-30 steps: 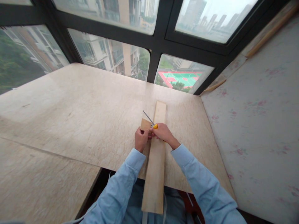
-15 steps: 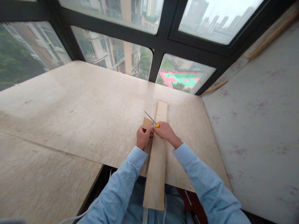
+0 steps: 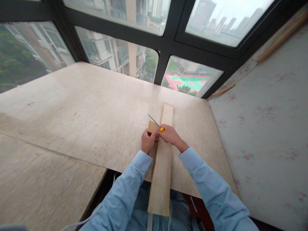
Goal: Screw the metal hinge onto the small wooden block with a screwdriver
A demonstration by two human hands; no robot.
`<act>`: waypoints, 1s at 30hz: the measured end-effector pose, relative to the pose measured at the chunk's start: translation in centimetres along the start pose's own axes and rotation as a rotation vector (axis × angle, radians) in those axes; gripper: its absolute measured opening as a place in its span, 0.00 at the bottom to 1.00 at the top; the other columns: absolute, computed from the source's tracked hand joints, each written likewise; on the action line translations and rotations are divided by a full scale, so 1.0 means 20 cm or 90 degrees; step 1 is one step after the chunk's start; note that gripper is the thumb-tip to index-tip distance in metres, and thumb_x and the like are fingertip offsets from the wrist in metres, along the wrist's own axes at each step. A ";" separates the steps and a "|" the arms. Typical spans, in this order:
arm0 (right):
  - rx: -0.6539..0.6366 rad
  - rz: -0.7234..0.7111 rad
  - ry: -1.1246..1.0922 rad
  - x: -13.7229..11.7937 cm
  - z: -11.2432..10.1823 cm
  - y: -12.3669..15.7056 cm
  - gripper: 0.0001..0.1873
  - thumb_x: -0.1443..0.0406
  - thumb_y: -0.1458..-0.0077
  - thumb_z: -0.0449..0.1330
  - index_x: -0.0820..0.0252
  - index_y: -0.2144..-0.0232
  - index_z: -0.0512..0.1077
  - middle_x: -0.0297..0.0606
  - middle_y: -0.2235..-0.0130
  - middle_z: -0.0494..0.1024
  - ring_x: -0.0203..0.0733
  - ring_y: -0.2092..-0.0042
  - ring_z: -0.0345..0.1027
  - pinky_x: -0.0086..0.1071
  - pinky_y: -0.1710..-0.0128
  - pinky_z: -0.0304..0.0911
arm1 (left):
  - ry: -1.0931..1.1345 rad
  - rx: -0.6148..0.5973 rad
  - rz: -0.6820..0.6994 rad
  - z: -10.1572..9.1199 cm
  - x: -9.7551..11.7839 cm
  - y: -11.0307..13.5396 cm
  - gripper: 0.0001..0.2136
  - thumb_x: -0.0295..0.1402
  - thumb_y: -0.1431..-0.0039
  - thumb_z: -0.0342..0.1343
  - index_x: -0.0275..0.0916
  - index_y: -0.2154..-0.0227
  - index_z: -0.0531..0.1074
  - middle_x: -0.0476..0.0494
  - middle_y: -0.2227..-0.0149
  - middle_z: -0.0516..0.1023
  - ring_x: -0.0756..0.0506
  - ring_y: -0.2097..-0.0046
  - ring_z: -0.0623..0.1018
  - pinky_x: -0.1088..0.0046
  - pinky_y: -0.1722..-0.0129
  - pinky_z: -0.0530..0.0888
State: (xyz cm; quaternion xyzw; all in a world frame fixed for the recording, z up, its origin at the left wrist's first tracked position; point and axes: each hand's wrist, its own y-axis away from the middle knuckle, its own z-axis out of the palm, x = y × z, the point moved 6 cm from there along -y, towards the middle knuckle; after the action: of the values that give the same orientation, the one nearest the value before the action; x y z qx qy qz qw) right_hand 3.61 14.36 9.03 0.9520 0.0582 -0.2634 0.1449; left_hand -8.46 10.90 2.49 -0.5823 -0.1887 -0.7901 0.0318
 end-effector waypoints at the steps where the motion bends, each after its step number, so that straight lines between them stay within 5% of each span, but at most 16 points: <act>1: 0.012 0.003 0.013 0.00 -0.01 0.00 0.08 0.62 0.43 0.58 0.61 0.66 0.74 0.38 0.69 0.81 0.32 0.80 0.67 0.24 0.79 0.56 | 0.004 -0.001 -0.001 0.00 0.00 0.00 0.07 0.28 0.49 0.60 0.33 0.65 0.73 0.44 0.67 0.79 0.49 0.73 0.78 0.74 0.78 0.78; 7: -0.004 0.051 0.019 0.02 0.00 0.00 0.18 0.54 0.42 0.60 0.63 0.73 0.74 0.42 0.75 0.79 0.36 0.79 0.69 0.26 0.79 0.57 | 0.016 0.001 -0.001 0.00 0.00 0.01 0.09 0.31 0.49 0.62 0.33 0.66 0.72 0.44 0.67 0.79 0.48 0.70 0.79 0.73 0.77 0.78; 12: -0.030 0.062 -0.061 0.04 0.03 -0.01 0.12 0.59 0.42 0.58 0.64 0.71 0.73 0.39 0.74 0.80 0.34 0.82 0.66 0.25 0.82 0.57 | 0.003 -0.004 0.007 0.00 0.01 0.01 0.07 0.28 0.49 0.60 0.33 0.66 0.72 0.43 0.67 0.79 0.48 0.70 0.79 0.74 0.76 0.78; 21: -0.010 -0.056 -0.025 -0.02 -0.01 0.00 0.05 0.71 0.49 0.58 0.61 0.68 0.73 0.33 0.71 0.77 0.31 0.77 0.66 0.23 0.75 0.58 | -0.009 0.000 0.010 0.00 -0.01 0.00 0.08 0.28 0.48 0.58 0.32 0.64 0.72 0.45 0.67 0.78 0.49 0.71 0.78 0.75 0.77 0.78; 25: 0.001 -0.030 -0.054 0.00 -0.02 0.00 0.06 0.66 0.47 0.59 0.60 0.65 0.72 0.31 0.73 0.76 0.32 0.78 0.66 0.23 0.77 0.57 | 0.003 -0.006 0.012 0.00 -0.01 0.00 0.09 0.29 0.49 0.60 0.33 0.64 0.72 0.44 0.67 0.78 0.48 0.70 0.78 0.75 0.76 0.78; 30: 0.027 0.012 0.022 0.01 -0.02 0.01 0.13 0.58 0.43 0.59 0.62 0.73 0.73 0.37 0.76 0.76 0.36 0.75 0.68 0.26 0.75 0.57 | 0.011 -0.009 0.008 0.00 0.00 0.01 0.10 0.31 0.50 0.62 0.33 0.65 0.72 0.44 0.67 0.78 0.48 0.70 0.78 0.73 0.76 0.78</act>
State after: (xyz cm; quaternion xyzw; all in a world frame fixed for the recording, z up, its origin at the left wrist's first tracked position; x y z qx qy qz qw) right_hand 4.01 14.36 9.38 0.9598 0.0461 -0.2466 0.1259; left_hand -8.40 10.81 2.50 -0.5769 -0.1794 -0.7961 0.0339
